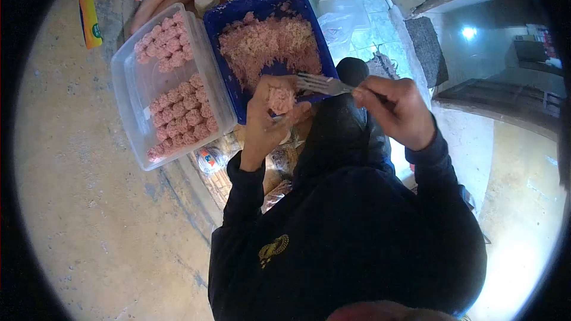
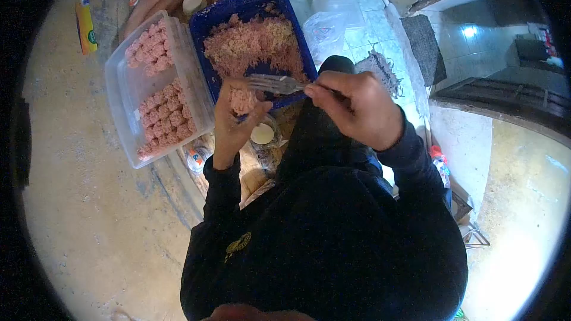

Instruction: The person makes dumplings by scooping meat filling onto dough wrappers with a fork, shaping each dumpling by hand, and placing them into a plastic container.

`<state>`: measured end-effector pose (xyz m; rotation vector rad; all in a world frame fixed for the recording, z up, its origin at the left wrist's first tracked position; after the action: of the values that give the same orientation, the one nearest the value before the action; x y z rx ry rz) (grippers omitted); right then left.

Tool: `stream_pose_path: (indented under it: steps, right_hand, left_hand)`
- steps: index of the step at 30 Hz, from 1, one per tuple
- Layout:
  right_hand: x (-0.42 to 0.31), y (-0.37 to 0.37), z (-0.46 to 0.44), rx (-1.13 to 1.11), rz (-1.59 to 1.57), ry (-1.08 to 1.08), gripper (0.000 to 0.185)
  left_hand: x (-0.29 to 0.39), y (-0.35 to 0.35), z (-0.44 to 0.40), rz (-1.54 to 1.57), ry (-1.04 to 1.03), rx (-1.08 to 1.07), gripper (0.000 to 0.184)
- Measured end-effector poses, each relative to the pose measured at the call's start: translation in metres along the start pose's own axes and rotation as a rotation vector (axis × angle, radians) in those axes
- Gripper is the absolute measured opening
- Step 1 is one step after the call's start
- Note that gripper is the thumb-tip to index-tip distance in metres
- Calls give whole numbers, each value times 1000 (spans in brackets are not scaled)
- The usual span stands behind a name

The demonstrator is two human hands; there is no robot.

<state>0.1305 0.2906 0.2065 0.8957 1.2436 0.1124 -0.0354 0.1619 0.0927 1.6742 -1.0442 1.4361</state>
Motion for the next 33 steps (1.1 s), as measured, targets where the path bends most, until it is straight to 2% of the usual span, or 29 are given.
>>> stream_pose_path:
  steps: [1, 2, 4, 6, 7, 9, 10, 12, 14, 16, 19, 21, 22, 23, 25, 27, 28, 30, 31, 32, 33]
  right_hand:
    - [4, -4, 3, 22, -7, 7, 17]
    - [11, -18, 4, 22, 18, 121, 17]
    - [4, -20, 8, 27, -11, 75, 17]
    - [-4, -12, 11, -3, -49, -76, 17]
    - [-1, -17, 10, -9, -51, -75, 17]
    - [-4, -31, 10, 2, 31, 134, 16]
    - [-5, -32, 9, -13, 2, 56, 16]
    - [-16, -15, 12, 45, 17, 32, 16]
    - [-15, -13, 12, 97, 14, -3, 16]
    - [-13, -29, 8, -20, 140, 163, 11]
    - [-31, 0, 9, 57, 184, 183, 15]
    - [-30, 10, 16, 130, 98, 144, 15]
    - [-25, 14, 19, 150, 9, 49, 16]
    - [-21, 15, 19, 161, -80, -43, 16]
    - [-15, -10, 15, 126, -11, 8, 16]
    - [-14, -38, 15, 70, 37, 110, 18]
    - [-17, -33, 16, 71, 53, 96, 19]
    - [-25, -21, 21, 108, 42, 37, 19]
    - [-24, -16, 21, 153, 39, -22, 19]
    - [-19, -31, 19, 145, 55, 100, 18]
    - [-19, -34, 20, 147, 57, 100, 18]
  left_hand:
    - [9, -3, -3, 0, 4, -2, 49]
    - [22, -6, -8, 29, -7, 40, 47]
    - [26, -4, -14, 55, -31, 84, 45]
    - [15, -3, -10, -108, -56, -55, 38]
    - [13, -2, -8, -110, -52, -51, 38]
    - [12, -8, -10, 22, 26, -129, 29]
    - [17, -11, -11, 23, 21, -137, 29]
    - [32, -13, -15, -31, -53, -77, 29]
    - [23, -11, -9, -24, -25, -46, 31]
    - [15, -11, -2, -17, 3, -32, 33]
    - [20, -10, -9, -63, 41, -14, 35]
    - [38, -7, -8, 30, 24, 56, 36]
    - [42, -4, -9, 60, 15, 80, 36]
    - [37, 1, -8, 24, 27, 9, 35]
    - [26, 2, -4, -11, 45, -54, 34]
    - [24, -1, -11, -49, -97, -56, 31]
    - [23, -3, -14, -53, -105, -48, 31]
    - [20, -2, -10, -49, -60, 102, 26]
    - [18, -5, -9, -49, -59, 111, 26]
    - [14, -9, -8, 29, -20, 110, 25]
    - [11, -12, -8, 108, 19, 103, 24]
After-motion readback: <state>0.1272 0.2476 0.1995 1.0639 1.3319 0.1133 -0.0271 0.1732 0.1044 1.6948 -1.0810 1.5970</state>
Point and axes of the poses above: each hand's wrist, its own z-axis away from the middle knuckle, its own y-axis out of the back of the hand, x = y × z, the point moved 5 cm from there along -z, towards the middle knuckle, and after that the axes turned 2 degrees about -y, right-handed, at the moved point
